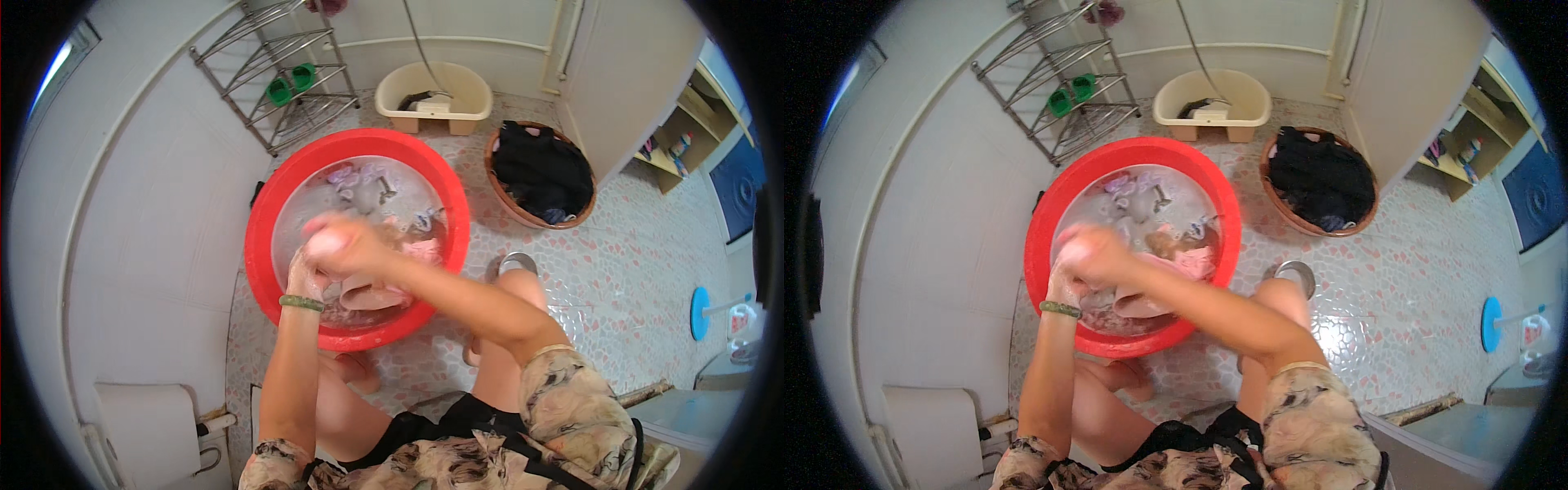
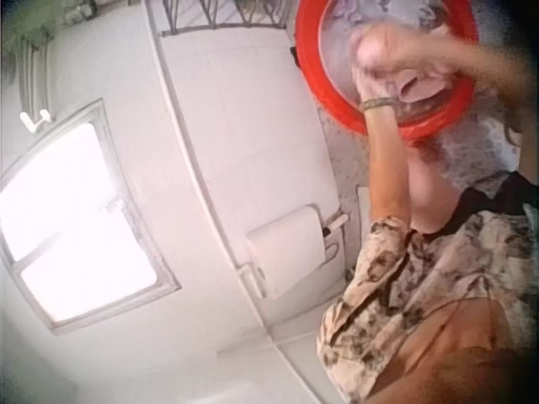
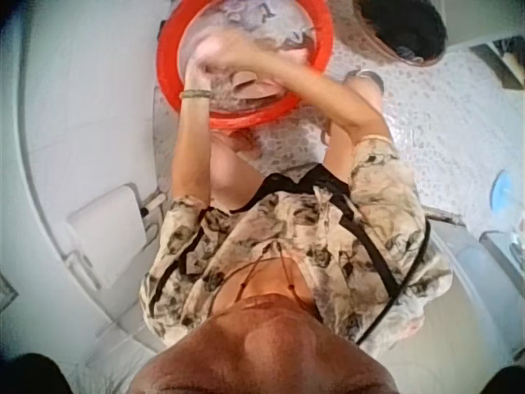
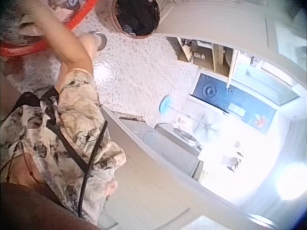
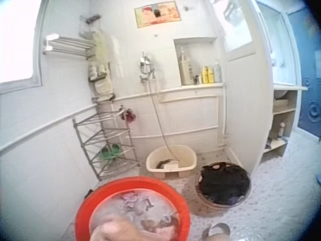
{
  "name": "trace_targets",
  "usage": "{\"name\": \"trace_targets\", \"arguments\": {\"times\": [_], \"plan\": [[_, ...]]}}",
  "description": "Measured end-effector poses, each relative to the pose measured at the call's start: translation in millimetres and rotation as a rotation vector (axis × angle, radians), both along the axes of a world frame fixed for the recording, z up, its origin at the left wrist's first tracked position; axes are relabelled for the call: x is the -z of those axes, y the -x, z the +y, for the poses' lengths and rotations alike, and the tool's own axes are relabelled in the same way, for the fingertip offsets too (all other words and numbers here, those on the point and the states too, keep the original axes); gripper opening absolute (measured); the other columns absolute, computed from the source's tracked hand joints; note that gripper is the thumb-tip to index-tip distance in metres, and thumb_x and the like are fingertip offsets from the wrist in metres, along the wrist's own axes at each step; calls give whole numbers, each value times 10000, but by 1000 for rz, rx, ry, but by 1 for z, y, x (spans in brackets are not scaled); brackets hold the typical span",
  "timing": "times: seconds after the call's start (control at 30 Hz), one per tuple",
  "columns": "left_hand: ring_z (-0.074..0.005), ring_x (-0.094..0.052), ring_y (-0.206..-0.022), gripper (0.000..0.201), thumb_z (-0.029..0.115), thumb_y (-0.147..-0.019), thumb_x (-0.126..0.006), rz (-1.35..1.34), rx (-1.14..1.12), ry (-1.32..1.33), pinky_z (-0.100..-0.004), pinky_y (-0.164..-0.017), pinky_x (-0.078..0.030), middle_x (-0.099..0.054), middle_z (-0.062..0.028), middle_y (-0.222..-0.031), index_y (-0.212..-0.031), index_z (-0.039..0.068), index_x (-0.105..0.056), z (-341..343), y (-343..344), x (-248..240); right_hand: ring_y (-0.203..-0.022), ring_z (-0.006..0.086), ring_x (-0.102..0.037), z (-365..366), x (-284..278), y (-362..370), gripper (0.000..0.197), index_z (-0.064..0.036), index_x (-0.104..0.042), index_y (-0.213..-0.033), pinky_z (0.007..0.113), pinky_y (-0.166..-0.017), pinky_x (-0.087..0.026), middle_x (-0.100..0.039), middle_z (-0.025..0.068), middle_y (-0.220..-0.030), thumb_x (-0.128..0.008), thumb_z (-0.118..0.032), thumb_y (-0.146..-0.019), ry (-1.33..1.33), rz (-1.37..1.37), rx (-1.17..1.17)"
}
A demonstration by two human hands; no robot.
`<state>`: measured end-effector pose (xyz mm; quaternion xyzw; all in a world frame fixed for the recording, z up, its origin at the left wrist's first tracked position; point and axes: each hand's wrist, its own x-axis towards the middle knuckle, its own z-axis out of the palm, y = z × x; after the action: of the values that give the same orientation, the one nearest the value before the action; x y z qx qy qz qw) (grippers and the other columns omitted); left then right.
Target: Hand washing clothes in a plastic basin with soapy water.
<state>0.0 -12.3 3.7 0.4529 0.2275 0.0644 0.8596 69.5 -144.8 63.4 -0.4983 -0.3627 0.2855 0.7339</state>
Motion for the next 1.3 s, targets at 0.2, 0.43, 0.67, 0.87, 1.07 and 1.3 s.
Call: {"name": "trace_targets", "arguments": {"times": [0.2,0.43,0.67,0.87,1.07,1.3], "plan": [[-203,-516,-899,358,298,-823,-413,-149,86,496,-343,-768,-435,-522,-91,-968,-1067,43,-465,-42,-31,13,-661,337,-540,16,21,-17,111,-53,-499,-620,443,-560,-406,-562,149,-705,-549,-151,-613,558,-710,416],[-246,-514,-939,294,220,-855,-374,-283,-7,418,-372,-815,-425,-526,-115,-1027,-1070,42,-469,-39,-30,20,-662,372,-518,22,26,5,216,-56,-494,-620,443,-593,-413,-527,154,-670,-550,-260,-666,201,-492,667],[-229,-516,-913,259,190,-857,-359,-54,-177,424,-364,-798,-433,-525,-106,-1004,-1045,52,-470,-73,-36,-14,-746,349,-541,7,32,-41,225,-61,-525,-621,456,-661,-401,-548,184,-657,-506,-256,-732,470,-823,353],[-230,-510,-920,260,174,-860,-345,-44,-180,383,-366,-813,-421,-527,-106,-1009,-1039,40,-478,-54,-27,3,-625,331,-525,19,34,22,232,-74,-516,-632,408,-555,-408,-511,143,-588,-469,-249,-776,116,-672,616],[-238,-500,-954,272,183,-856,-361,-188,12,479,-366,-834,-410,-527,-111,-1027,-1039,25,-484,-60,-26,8,-644,322,-516,7,35,-27,261,-85,-516,-642,422,-594,-396,-512,123,-620,-453,-291,-791,313,-844,462],[-258,-515,-932,312,248,-852,-396,-21,-178,413,-385,-810,-426,-530,-131,-1014,-1029,6,-481,-48,-20,16,-654,316,-536,15,30,37,159,-95,-555,-719,417,-596,-421,-548,110,-668,-491,-240,-740,109,-875,450]]}}
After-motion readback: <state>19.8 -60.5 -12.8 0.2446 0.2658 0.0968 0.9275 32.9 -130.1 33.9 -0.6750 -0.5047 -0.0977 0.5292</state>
